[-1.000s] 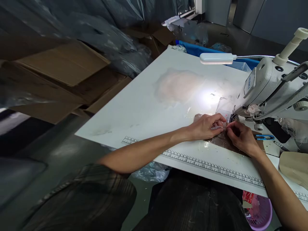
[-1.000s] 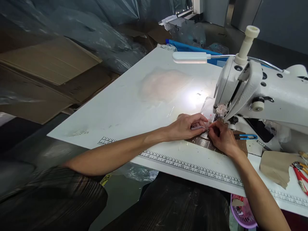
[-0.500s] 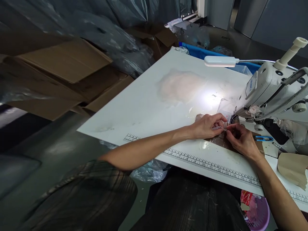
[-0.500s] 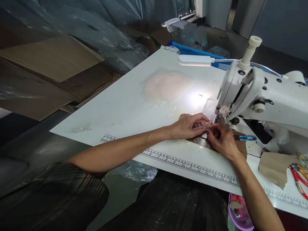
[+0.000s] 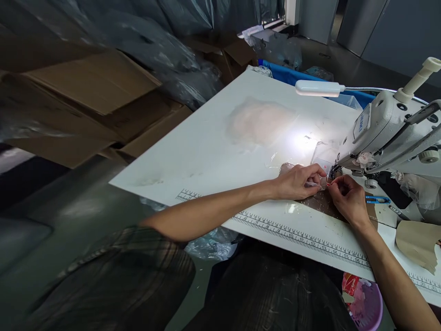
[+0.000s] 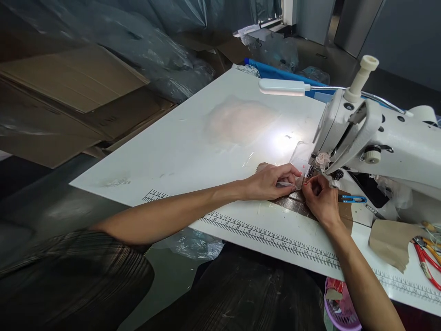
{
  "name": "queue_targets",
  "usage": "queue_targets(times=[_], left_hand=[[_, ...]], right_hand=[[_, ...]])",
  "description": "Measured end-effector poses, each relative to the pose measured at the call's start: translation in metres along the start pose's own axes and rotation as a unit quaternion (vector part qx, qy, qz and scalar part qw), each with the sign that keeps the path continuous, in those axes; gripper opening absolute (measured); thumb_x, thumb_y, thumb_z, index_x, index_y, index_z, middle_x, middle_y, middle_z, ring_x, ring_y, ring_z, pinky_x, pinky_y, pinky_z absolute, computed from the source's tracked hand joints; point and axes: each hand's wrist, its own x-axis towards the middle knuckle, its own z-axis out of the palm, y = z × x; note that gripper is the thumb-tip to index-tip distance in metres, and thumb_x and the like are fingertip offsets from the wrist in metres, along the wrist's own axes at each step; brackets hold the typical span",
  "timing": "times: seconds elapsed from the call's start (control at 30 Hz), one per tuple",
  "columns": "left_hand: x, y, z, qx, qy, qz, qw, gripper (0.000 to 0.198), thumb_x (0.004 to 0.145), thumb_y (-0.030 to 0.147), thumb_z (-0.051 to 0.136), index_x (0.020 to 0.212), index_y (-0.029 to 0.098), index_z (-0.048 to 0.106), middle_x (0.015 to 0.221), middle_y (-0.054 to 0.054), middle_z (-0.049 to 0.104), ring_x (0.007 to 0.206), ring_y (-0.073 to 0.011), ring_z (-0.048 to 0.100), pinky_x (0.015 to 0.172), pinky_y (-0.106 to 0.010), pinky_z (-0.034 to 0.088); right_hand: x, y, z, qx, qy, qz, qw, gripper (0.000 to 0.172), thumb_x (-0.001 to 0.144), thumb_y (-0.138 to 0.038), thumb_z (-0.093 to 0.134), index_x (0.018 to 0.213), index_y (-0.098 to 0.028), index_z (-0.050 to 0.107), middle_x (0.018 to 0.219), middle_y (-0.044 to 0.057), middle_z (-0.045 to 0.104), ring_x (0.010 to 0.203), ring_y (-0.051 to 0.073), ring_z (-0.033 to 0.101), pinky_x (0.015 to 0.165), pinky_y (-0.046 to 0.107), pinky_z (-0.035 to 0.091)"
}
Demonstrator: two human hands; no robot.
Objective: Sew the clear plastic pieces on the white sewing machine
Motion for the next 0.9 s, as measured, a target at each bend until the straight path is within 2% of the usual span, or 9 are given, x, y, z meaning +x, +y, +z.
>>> queue_targets(times=[0.17, 0.3, 0.37, 0.43, 0.57, 0.67, 0.77, 0.83, 0.9], left_hand=[[0.001, 0.0, -0.001, -0.054, -0.006, -0.008, 0.999, 0.025, 0.085, 0.029, 0.062, 0.109, 0.021, 0.059, 0.097, 0.001, 0.075, 0.093, -0.015, 0.071, 0.084, -0.029, 0.052], [0.002, 0.001, -0.005, -0.089, -0.035, -0.008, 0.995, 0.013, 0.086, 0.031, 0.062, 0.093, 0.021, 0.066, 0.094, 0.002, 0.075, 0.091, -0.0133, 0.07, 0.083, -0.027, 0.051], [0.003, 0.002, -0.008, -0.101, -0.074, 0.002, 0.992, 0.01, 0.086, 0.027, 0.06, 0.086, 0.021, 0.068, 0.087, 0.004, 0.075, 0.085, -0.0119, 0.069, 0.079, -0.026, 0.051], [0.003, 0.001, -0.011, -0.101, -0.098, 0.013, 0.99, 0.011, 0.085, 0.026, 0.059, 0.083, 0.021, 0.069, 0.082, 0.005, 0.074, 0.08, -0.0108, 0.069, 0.076, -0.024, 0.052], [0.004, -0.008, -0.016, -0.165, -0.127, -0.038, 0.977, 0.017, 0.086, 0.034, 0.06, 0.087, 0.019, 0.066, 0.078, 0.001, 0.073, 0.071, -0.0106, 0.069, 0.068, -0.023, 0.054], [0.006, -0.013, -0.016, -0.233, -0.152, -0.064, 0.958, 0.021, 0.086, 0.036, 0.059, 0.089, 0.016, 0.063, 0.08, -0.003, 0.074, 0.07, -0.0113, 0.069, 0.065, -0.024, 0.055], [0.007, -0.013, -0.016, -0.215, -0.162, -0.075, 0.96, 0.021, 0.085, 0.036, 0.061, 0.091, 0.016, 0.065, 0.079, -0.003, 0.073, 0.069, -0.0108, 0.068, 0.066, -0.024, 0.054], [0.007, -0.01, -0.017, -0.186, -0.158, -0.094, 0.965, 0.021, 0.084, 0.036, 0.063, 0.092, 0.016, 0.066, 0.077, -0.001, 0.073, 0.069, -0.0102, 0.068, 0.071, -0.024, 0.052], [0.007, -0.006, -0.018, -0.168, -0.154, -0.114, 0.967, 0.021, 0.084, 0.036, 0.065, 0.092, 0.016, 0.068, 0.074, 0.0, 0.072, 0.069, -0.0095, 0.067, 0.076, -0.025, 0.05]], right_hand=[[0.0, 0.004, -0.006, 0.058, -0.052, 0.011, 0.997, 0.018, 0.076, -0.04, 0.054, 0.071, -0.022, 0.055, 0.053, -0.004, 0.047, 0.048, 0.011, 0.043, 0.045, 0.024, 0.034], [-0.006, 0.0, -0.002, 0.122, -0.093, -0.115, 0.981, 0.013, 0.082, -0.033, 0.051, 0.074, -0.024, 0.051, 0.081, 0.003, 0.058, 0.076, 0.016, 0.057, 0.06, 0.027, 0.047], [-0.01, -0.003, -0.001, 0.148, -0.136, -0.149, 0.968, 0.012, 0.086, -0.031, 0.047, 0.076, -0.024, 0.047, 0.083, 0.003, 0.058, 0.076, 0.015, 0.057, 0.063, 0.027, 0.048], [-0.01, -0.004, -0.006, 0.127, -0.165, -0.159, 0.965, 0.01, 0.087, -0.029, 0.044, 0.078, -0.025, 0.044, 0.074, 0.0, 0.055, 0.065, 0.013, 0.053, 0.06, 0.027, 0.046], [-0.002, 0.003, -0.032, -0.045, -0.102, -0.141, 0.984, 0.007, 0.081, -0.028, 0.049, 0.077, -0.025, 0.043, 0.06, -0.003, 0.049, 0.053, 0.014, 0.044, 0.054, 0.029, 0.038], [0.001, 0.006, -0.044, -0.079, -0.11, -0.127, 0.983, 0.006, 0.082, -0.029, 0.049, 0.078, -0.024, 0.048, 0.059, -0.003, 0.049, 0.051, 0.014, 0.043, 0.052, 0.029, 0.037], [-0.003, 0.003, -0.037, -0.041, -0.144, -0.146, 0.978, 0.02, 0.086, -0.034, 0.051, 0.099, -0.02, 0.059, 0.066, -0.002, 0.053, 0.055, 0.013, 0.048, 0.054, 0.029, 0.042], [-0.005, 0.0, -0.027, -0.029, -0.157, -0.171, 0.972, 0.029, 0.088, -0.038, 0.055, 0.11, -0.02, 0.062, 0.077, 0.002, 0.059, 0.064, 0.015, 0.053, 0.059, 0.03, 0.046], [-0.005, -0.001, -0.02, -0.027, -0.169, -0.185, 0.968, 0.028, 0.089, -0.042, 0.058, 0.105, -0.021, 0.068, 0.09, 0.007, 0.062, 0.075, 0.017, 0.058, 0.066, 0.033, 0.049]])
